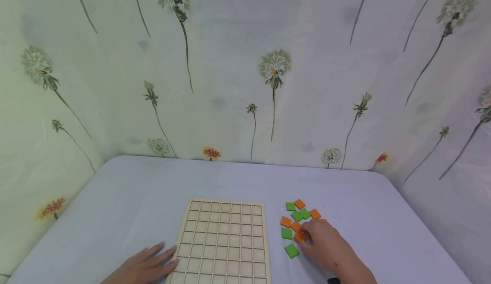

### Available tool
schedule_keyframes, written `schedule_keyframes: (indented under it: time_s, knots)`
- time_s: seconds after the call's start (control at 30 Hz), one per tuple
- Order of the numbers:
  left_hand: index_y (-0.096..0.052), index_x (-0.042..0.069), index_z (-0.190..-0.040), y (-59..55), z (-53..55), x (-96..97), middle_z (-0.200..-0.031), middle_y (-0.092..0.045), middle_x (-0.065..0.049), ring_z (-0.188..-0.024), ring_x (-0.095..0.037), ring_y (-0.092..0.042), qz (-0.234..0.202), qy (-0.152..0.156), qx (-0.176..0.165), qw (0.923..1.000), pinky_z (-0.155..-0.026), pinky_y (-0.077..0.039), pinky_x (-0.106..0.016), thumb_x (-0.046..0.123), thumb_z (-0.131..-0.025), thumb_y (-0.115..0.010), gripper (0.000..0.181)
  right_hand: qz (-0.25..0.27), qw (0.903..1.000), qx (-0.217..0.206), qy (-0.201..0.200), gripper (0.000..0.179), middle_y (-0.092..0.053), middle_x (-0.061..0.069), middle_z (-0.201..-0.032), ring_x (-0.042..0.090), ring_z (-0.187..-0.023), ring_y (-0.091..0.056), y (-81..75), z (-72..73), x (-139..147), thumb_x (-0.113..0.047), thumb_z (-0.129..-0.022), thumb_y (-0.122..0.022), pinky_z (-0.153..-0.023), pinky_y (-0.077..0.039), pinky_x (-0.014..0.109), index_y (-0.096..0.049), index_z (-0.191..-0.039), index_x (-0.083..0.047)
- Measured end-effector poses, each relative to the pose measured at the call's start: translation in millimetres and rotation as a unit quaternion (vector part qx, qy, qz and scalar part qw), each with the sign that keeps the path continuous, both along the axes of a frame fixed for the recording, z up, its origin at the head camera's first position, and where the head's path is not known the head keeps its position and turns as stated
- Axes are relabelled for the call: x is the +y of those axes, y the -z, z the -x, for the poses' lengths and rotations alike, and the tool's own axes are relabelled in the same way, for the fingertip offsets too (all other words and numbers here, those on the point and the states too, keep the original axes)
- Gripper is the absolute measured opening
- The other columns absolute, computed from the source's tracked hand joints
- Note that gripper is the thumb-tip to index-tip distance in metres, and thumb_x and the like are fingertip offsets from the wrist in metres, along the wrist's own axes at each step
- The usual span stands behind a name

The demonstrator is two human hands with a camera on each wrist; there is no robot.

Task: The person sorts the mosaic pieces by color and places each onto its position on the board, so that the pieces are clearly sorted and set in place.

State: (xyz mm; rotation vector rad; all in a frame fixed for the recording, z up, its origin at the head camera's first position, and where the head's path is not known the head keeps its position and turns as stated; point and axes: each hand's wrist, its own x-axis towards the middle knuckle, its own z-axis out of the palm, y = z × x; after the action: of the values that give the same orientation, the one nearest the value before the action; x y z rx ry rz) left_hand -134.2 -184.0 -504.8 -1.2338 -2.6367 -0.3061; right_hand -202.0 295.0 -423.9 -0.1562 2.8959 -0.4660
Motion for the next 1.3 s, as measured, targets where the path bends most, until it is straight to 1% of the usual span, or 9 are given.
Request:
schedule_keyframes:
  time_s: [0.13, 0.37, 0.5, 0.6, 0.7, 0.8, 1.03, 1.1, 1.3]
  knots:
    - [-0.065, 0.021, -0.146, 0.6, -0.4, 0.2, -0.151, -0.058, -0.003, -0.132, -0.038, -0.059, 0.002, -0.004, -0.010, 0.9999, -0.093, -0.055, -0.054, 0.060, -0.098, -0.062, 0.062, 0.005, 0.9999, 0.009, -0.008, 0.017, -0.067, -0.005, -0.088, 0.016, -0.079, -0.054, -2.3, -1.4, -2.6, -0.009, -0.088, -0.081, -0.077, -0.053, 0.040, -0.080, -0.104, -0.009]
    - [-0.065, 0.017, -0.144, -1.0, -0.3, -0.9, -0.150, -0.059, -0.006, -0.130, -0.039, -0.060, -0.007, 0.011, 0.015, 0.9998, -0.089, -0.056, -0.051, 0.059, -0.097, -0.065, 0.063, 0.028, 0.9993, 0.027, 0.002, 0.025, -0.069, -0.004, -0.091, 0.016, -0.079, -0.054, -11.5, -9.9, -10.8, -0.011, -0.085, -0.077, -0.074, -0.052, 0.037, -0.076, -0.109, -0.005]
    - [-0.065, 0.018, -0.145, -1.8, -0.3, 0.2, -0.151, -0.058, -0.005, -0.131, -0.039, -0.059, -0.002, 0.003, -0.003, 1.0000, -0.091, -0.056, -0.052, 0.060, -0.098, -0.063, 0.063, 0.038, 0.9982, 0.046, -0.004, 0.026, -0.071, -0.004, -0.095, 0.015, -0.079, -0.054, -17.7, -16.2, -18.3, -0.010, -0.082, -0.075, -0.073, -0.050, 0.036, -0.076, -0.109, -0.007]
    - [-0.064, 0.019, -0.146, -1.0, -0.7, 0.9, -0.152, -0.058, -0.005, -0.132, -0.039, -0.058, -0.008, -0.001, -0.021, 0.9998, -0.091, -0.055, -0.055, 0.061, -0.098, -0.061, 0.063, 0.045, 0.9977, 0.050, -0.007, 0.025, -0.069, -0.007, -0.092, 0.014, -0.077, -0.053, -19.1, -19.2, -23.2, -0.009, -0.082, -0.074, -0.070, -0.049, 0.033, -0.077, -0.106, -0.010]
    - [-0.064, 0.020, -0.147, 1.2, -1.1, -0.7, -0.153, -0.057, -0.004, -0.132, -0.039, -0.058, -0.018, 0.000, -0.025, 0.9995, -0.091, -0.055, -0.055, 0.061, -0.099, -0.061, 0.063, 0.046, 0.9966, 0.064, -0.024, 0.019, -0.062, -0.010, -0.081, 0.011, -0.072, -0.051, -18.2, -22.0, -27.6, -0.008, -0.081, -0.074, -0.066, -0.046, 0.030, -0.075, -0.098, -0.015]
    - [-0.063, 0.020, -0.147, 2.0, -0.8, -2.3, -0.153, -0.057, -0.004, -0.132, -0.039, -0.058, -0.022, 0.001, -0.017, 0.9996, -0.091, -0.055, -0.055, 0.060, -0.099, -0.061, 0.063, 0.042, 0.9954, 0.077, -0.039, 0.016, -0.059, -0.011, -0.079, 0.008, -0.072, -0.051, -17.5, -25.6, -31.8, -0.010, -0.080, -0.076, -0.066, -0.047, 0.029, -0.072, -0.094, -0.017]
    - [-0.061, 0.021, -0.149, -0.2, 0.4, -1.7, -0.155, -0.054, -0.003, -0.137, -0.039, -0.054, -0.013, -0.010, -0.054, 0.9984, -0.095, -0.053, -0.057, 0.063, -0.100, -0.057, 0.064, 0.026, 0.9966, 0.065, -0.043, 0.016, -0.061, -0.011, -0.082, 0.009, -0.076, -0.054, -15.8, -26.9, -41.7, -0.016, -0.082, -0.081, -0.071, -0.050, 0.031, -0.070, -0.094, -0.018]
    - [-0.061, 0.022, -0.149, -0.4, 0.1, -1.1, -0.155, -0.054, -0.003, -0.137, -0.038, -0.054, -0.012, -0.015, -0.063, 0.9979, -0.096, -0.053, -0.057, 0.064, -0.100, -0.057, 0.065, 0.021, 0.9952, 0.076, -0.058, 0.016, -0.063, -0.012, -0.083, 0.008, -0.077, -0.057, -15.7, -26.7, -44.6, -0.016, -0.083, -0.080, -0.072, -0.051, 0.032, -0.069, -0.094, -0.018]
    - [-0.062, 0.022, -0.148, -0.5, 1.1, -1.3, -0.154, -0.055, -0.002, -0.136, -0.038, -0.055, -0.006, -0.014, -0.052, 0.9985, -0.096, -0.053, -0.056, 0.064, -0.100, -0.056, 0.064, 0.018, 0.9858, 0.113, -0.123, 0.018, -0.060, -0.019, -0.084, 0.002, -0.082, -0.060, -17.4, -25.3, -52.6, -0.014, -0.084, -0.077, -0.073, -0.055, 0.031, -0.063, -0.091, -0.024]
